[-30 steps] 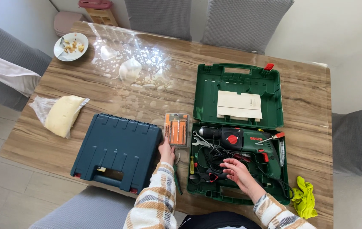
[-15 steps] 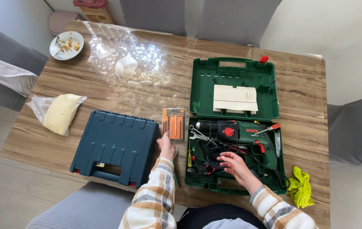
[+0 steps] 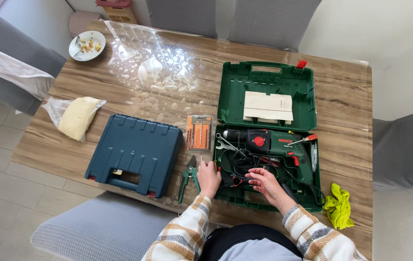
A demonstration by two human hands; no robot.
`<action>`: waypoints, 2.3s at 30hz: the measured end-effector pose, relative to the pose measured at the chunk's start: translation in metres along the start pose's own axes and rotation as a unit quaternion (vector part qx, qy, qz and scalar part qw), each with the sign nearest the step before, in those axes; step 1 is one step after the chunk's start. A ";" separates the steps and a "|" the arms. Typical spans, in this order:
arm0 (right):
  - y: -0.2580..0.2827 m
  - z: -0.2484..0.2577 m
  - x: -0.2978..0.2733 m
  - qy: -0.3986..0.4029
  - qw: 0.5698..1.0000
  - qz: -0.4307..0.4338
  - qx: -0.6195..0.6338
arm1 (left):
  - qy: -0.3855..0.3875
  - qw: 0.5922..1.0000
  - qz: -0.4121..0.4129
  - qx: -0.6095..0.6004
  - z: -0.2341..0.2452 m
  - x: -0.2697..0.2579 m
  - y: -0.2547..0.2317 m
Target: The person wipes a blue toolbox and a green Bosch toolbox with a yellow cloth, then opens the green toolbox and removes several tools including pliers, a drill, and a screwdriver, placing them on the table. The person continues to remove and arrange tools on the table.
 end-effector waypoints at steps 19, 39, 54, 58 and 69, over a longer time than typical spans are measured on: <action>-0.014 0.024 -0.012 0.007 1.000 -0.003 -0.008 | -0.117 0.938 -0.187 0.268 -0.026 -0.019 -0.012; -0.030 0.026 -0.009 0.018 1.000 -0.016 -0.005 | -0.062 0.995 -0.003 -0.080 -0.006 -0.006 0.011; -0.034 0.041 -0.019 0.005 1.000 -0.025 0.003 | -0.187 0.932 -0.189 0.246 -0.012 -0.029 -0.013; -0.037 0.048 -0.016 0.003 1.000 -0.030 0.001 | -0.218 0.913 -0.217 0.267 0.001 -0.031 -0.031; -0.037 0.045 -0.014 0.012 0.999 -0.031 -0.002 | -0.135 0.988 -0.036 0.060 -0.002 -0.020 -0.004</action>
Point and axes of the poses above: each hand's wrist, its own x-axis towards the middle knuckle, its own z-axis out of the back of the hand, y = z × x, the point moved 6 cm from there along x, towards the middle knuckle
